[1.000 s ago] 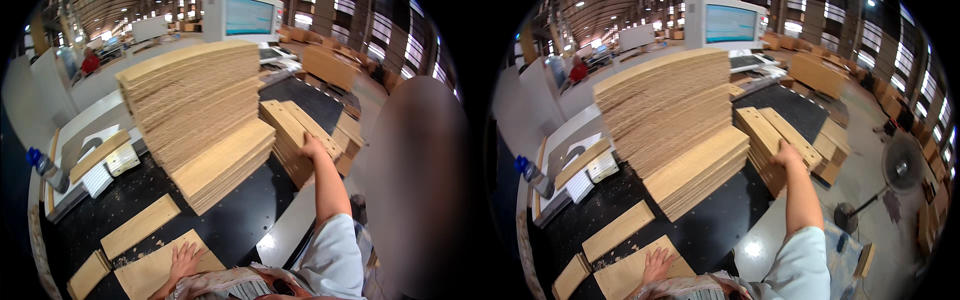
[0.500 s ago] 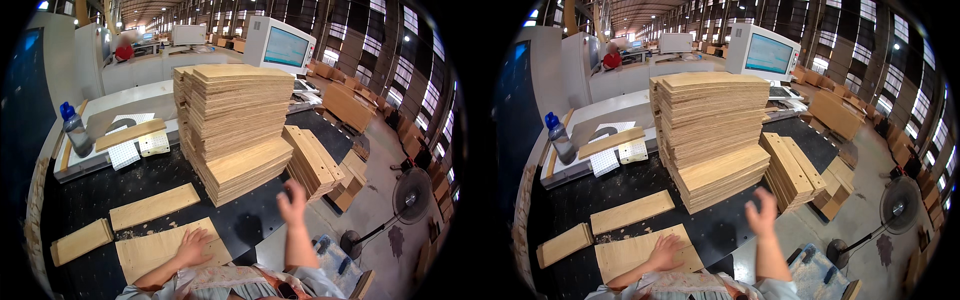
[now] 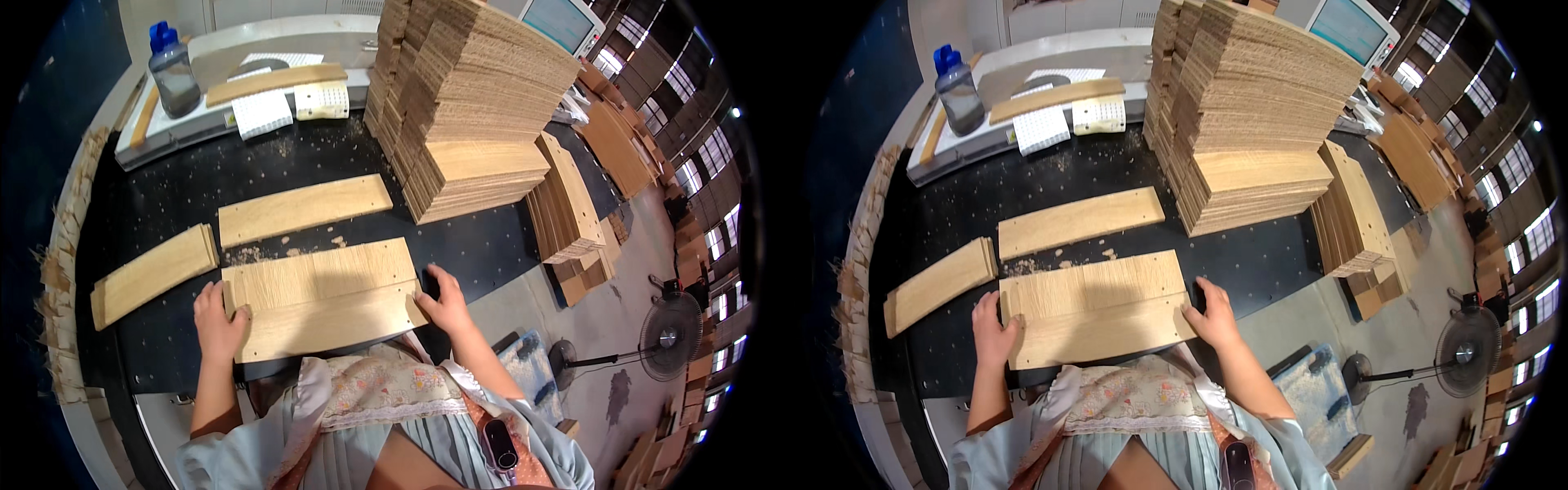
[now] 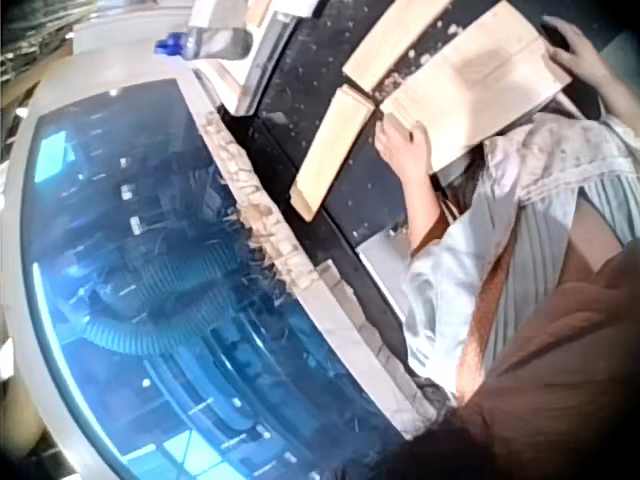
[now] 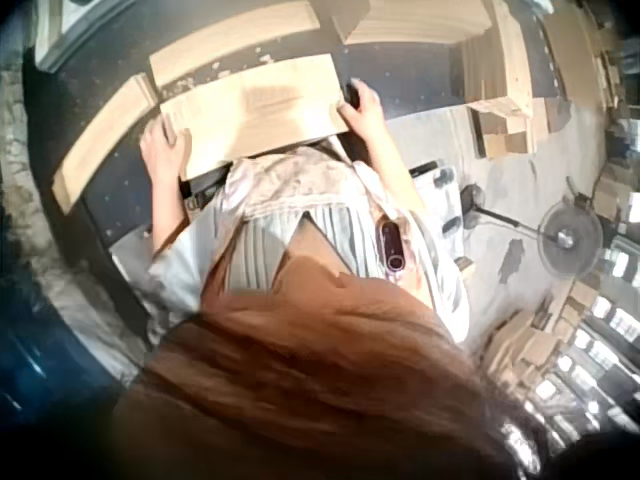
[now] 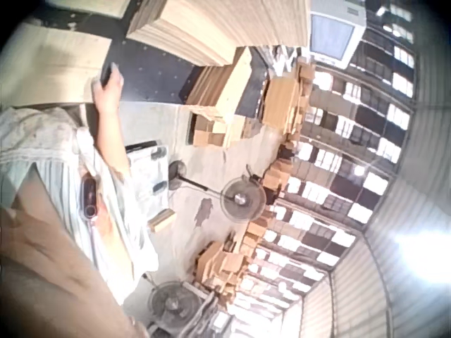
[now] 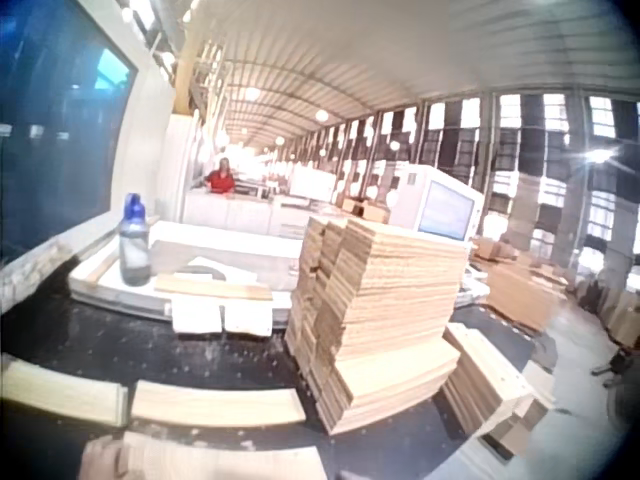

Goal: The person handles wood panels on a workbench, picking them up from a stack, turning them over by hand, and checking the edges. They use an air nozzle to blow dust off the panels and apply stickers to the edges before placing them into a different stack.

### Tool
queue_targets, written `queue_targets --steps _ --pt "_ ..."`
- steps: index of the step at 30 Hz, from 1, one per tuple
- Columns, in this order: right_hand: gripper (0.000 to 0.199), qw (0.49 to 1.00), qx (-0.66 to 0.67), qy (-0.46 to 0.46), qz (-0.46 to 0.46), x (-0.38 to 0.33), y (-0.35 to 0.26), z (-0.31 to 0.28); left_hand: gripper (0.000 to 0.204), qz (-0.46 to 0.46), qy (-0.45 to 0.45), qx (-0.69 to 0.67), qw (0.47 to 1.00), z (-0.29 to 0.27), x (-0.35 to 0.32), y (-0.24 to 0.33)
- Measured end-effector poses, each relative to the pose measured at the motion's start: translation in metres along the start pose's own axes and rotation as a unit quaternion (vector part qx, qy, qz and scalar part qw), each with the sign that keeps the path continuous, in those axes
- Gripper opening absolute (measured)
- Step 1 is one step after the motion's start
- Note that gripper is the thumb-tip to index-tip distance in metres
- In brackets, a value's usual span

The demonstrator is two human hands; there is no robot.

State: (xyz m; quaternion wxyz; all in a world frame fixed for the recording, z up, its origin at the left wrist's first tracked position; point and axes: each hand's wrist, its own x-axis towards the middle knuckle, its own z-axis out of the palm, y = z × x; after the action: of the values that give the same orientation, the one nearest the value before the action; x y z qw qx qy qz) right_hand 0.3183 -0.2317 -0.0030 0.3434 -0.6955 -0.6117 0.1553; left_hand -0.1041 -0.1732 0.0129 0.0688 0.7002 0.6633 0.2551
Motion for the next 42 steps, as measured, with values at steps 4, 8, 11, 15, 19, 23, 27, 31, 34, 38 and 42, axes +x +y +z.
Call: queue_targets --steps 4,8,11,15,19,23,27,31,34,38,42 --pt "0.067 0.995 -0.038 -0.079 0.039 0.025 -0.027 0.005 0.057 -0.059 -0.035 0.0 0.998 0.002 -0.019 -0.011" --pt "0.066 0.994 -0.032 -0.092 0.049 0.041 -0.031 0.017 0.053 -0.059 -0.041 -0.05 0.996 0.001 -0.009 -0.002" --pt "0.063 0.993 0.058 -0.075 0.066 0.052 -0.021 0.033 0.048 -0.059 -0.028 -0.097 0.993 0.003 0.002 0.001" --pt "0.06 0.998 0.036 -0.005 0.043 0.051 -0.029 0.028 0.041 -0.033 0.008 -0.11 0.993 -0.004 0.007 0.0" --pt "0.057 1.0 -0.021 0.001 -0.016 0.031 -0.059 0.0 0.04 -0.001 -0.01 -0.103 0.995 -0.032 -0.016 0.006" --pt "0.055 0.998 0.009 -0.047 0.047 -0.009 -0.054 -0.013 0.039 -0.044 -0.074 -0.158 0.984 -0.035 -0.057 -0.008" --pt "0.058 0.995 -0.001 -0.039 0.088 -0.023 -0.02 -0.011 0.053 -0.153 -0.062 -0.196 0.967 -0.03 -0.068 -0.022" --pt "0.058 0.982 0.078 -0.082 0.151 -0.009 -0.029 -0.006 0.049 -0.185 -0.146 -0.392 0.889 -0.031 -0.057 -0.013" --pt "0.055 0.993 0.011 -0.055 0.101 0.0 -0.037 0.001 0.046 -0.191 -0.132 -0.396 0.888 -0.025 -0.05 -0.007" --pt "0.053 0.999 -0.017 0.031 0.022 0.042 -0.045 0.005 0.047 -0.133 -0.073 -0.388 0.909 -0.026 -0.012 0.002" --pt "0.059 0.998 -0.033 0.045 -0.027 0.126 -0.065 0.021 0.047 -0.086 -0.026 -0.291 0.952 -0.028 0.086 0.009"
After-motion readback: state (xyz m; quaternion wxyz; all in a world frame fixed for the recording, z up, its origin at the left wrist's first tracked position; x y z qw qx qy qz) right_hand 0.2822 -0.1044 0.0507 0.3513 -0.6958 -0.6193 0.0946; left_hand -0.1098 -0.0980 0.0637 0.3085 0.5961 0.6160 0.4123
